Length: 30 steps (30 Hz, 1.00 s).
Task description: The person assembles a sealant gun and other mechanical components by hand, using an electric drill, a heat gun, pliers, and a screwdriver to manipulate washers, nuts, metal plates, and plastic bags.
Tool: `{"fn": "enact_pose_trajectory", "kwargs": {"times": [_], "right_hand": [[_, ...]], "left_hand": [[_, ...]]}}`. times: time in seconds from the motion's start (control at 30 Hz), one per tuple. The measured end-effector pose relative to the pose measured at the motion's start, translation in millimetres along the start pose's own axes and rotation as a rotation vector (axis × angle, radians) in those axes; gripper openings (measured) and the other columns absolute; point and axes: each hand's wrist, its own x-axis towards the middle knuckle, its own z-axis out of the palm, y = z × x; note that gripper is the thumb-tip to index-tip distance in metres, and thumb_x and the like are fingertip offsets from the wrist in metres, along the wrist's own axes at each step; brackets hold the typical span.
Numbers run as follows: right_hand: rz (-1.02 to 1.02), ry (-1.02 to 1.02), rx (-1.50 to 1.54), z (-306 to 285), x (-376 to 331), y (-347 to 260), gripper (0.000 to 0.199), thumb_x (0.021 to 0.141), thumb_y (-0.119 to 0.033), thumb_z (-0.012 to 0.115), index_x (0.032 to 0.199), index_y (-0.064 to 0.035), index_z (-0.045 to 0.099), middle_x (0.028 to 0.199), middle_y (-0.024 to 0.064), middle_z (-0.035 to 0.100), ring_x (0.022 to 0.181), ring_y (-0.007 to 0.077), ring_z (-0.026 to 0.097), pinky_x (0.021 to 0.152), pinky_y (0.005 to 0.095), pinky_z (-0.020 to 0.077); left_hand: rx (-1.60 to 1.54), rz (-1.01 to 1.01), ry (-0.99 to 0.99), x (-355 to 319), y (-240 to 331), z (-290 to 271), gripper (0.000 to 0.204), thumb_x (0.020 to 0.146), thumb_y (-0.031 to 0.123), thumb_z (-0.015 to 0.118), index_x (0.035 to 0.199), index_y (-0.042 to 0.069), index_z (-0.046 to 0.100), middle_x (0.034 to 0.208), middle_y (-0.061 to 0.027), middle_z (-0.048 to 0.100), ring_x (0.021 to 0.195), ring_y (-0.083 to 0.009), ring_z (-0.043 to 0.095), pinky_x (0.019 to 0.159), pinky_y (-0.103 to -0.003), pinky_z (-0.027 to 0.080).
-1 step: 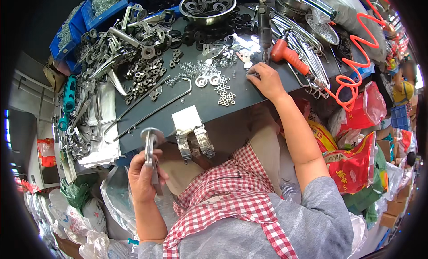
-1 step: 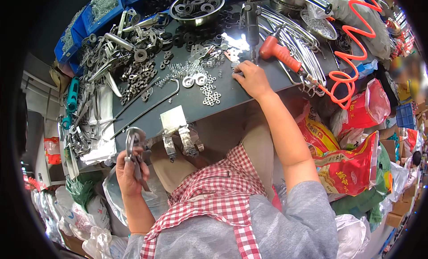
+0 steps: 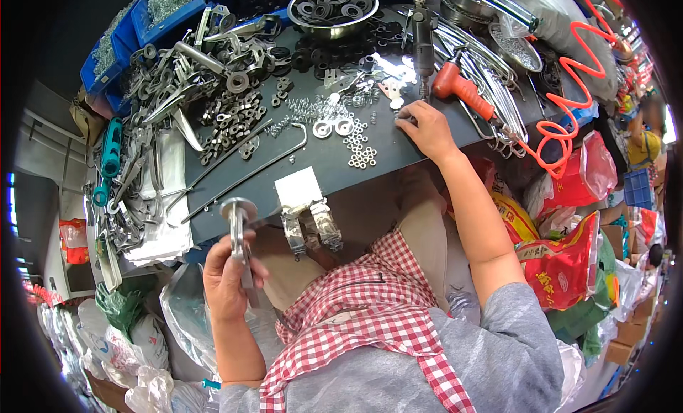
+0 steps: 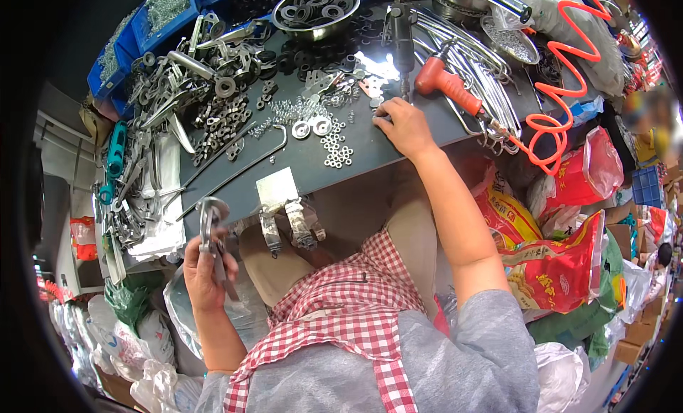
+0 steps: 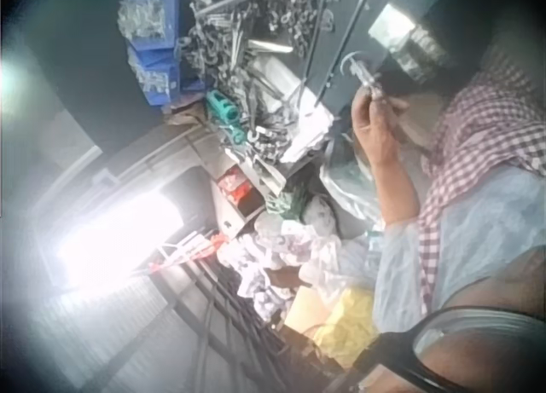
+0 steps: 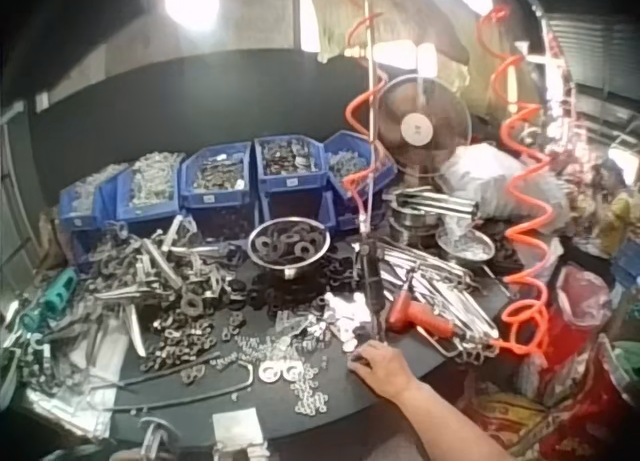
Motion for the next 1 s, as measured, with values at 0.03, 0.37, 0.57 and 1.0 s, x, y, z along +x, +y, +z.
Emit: {"fn": "enact_pose_trajectory", "kwargs": {"times": [0.03, 0.37, 0.57, 1.0], "right_hand": [[-0.004, -0.005, 0.002, 0, -2, -5, 0.014, 0.071, -0.011, 0.067, 0.082, -0.0047, 0.061, 0.080, 0.0096, 0.058, 0.073, 0.0256, 0.060, 0.064, 0.0340, 0.0470], [-0.104, -0.125, 1.161, 38, -57, -182, 0.012, 0.073, -0.003, 0.068, 0.082, -0.0024, 0.061, 0.081, 0.0060, 0.058, 0.074, 0.0132, 0.055, 0.067, 0.0249, 0.0437], [0.095, -0.206, 1.266, 42, -58, -190, 0.010, 0.076, -0.005, 0.067, 0.081, 0.0000, 0.061, 0.083, 0.0053, 0.058, 0.076, 0.0115, 0.054, 0.070, 0.0240, 0.0438], [-0.142, -0.188, 0.556, 16, -32, -109, 0.021, 0.072, -0.005, 0.066, 0.092, -0.0009, 0.061, 0.088, 0.0097, 0.060, 0.082, 0.0230, 0.058, 0.074, 0.0311, 0.0462]], "left_hand": [[-0.001, 0.000, 0.007, 4, 1, 2, 0.023, 0.087, 0.012, 0.054, 0.106, 0.000, 0.053, 0.112, -0.0196, 0.053, 0.061, -0.0187, 0.061, 0.045, -0.023, 0.045], [0.140, 0.114, 0.118, 41, -14, 63, 0.023, 0.084, 0.002, 0.055, 0.107, -0.001, 0.058, 0.118, -0.0118, 0.051, 0.082, -0.0146, 0.060, 0.064, -0.023, 0.049], [0.103, 0.199, 0.131, 35, -16, 65, 0.024, 0.083, 0.004, 0.060, 0.106, -0.001, 0.059, 0.114, -0.0102, 0.053, 0.079, -0.0106, 0.059, 0.060, -0.019, 0.049], [0.232, 0.167, 0.152, 20, -20, 43, 0.018, 0.082, 0.001, 0.056, 0.100, -0.004, 0.058, 0.104, -0.0133, 0.057, 0.056, -0.0097, 0.053, 0.046, -0.019, 0.042]]}}
